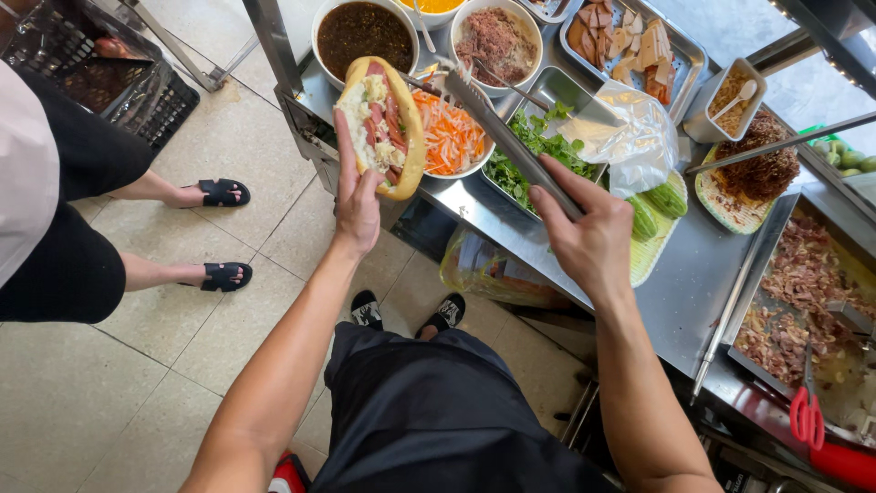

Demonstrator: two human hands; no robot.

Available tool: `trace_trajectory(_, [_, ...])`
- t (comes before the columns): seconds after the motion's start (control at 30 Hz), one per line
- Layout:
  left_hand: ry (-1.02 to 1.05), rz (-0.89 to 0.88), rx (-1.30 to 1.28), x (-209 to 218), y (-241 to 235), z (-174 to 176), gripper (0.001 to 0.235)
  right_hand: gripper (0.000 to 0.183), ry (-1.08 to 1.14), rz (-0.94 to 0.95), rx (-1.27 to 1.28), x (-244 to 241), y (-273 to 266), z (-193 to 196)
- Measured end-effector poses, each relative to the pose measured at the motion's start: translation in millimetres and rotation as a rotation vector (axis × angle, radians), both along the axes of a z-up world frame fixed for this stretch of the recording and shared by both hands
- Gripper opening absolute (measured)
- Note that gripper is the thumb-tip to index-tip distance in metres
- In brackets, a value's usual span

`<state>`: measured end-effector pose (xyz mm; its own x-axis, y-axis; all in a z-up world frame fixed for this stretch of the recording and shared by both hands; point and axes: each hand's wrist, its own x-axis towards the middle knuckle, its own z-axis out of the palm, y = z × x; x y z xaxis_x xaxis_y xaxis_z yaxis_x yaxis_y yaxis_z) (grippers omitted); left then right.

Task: The person assembles a sandwich by adding sliced meat, vegetables, and sauces into a baguette, then wraps it in paper. They also prepare a drink by cutting lime, straining juice into a cup, and adding ice.

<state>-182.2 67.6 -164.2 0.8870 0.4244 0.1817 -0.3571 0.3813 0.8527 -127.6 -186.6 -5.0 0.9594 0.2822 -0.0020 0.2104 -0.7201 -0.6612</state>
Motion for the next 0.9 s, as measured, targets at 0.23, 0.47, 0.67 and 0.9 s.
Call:
trace_trajectory(0.23, [-0.041, -0.011, 0.22, 20, -26, 22, 0.095, 0.042, -0.263, 0.165, 0.03, -9, 27, 29])
trace_trajectory(0.47, [-0.067, -0.02, 0.093, 13, -44, 44, 0.093, 0.045, -0.272, 0.132, -0.102, -15, 27, 19])
trace_trajectory(0.67, [-0.112, 0.005, -0.107, 30, -40, 37, 0.094, 0.04, -0.229, 0.172, -0.096, -27, 17, 38])
trace_trajectory(0.9, [-0.124, -0.03, -0.174, 26, -32, 25, 0.097, 0.048, -0.169, 0.186, -0.049, -27, -1, 31])
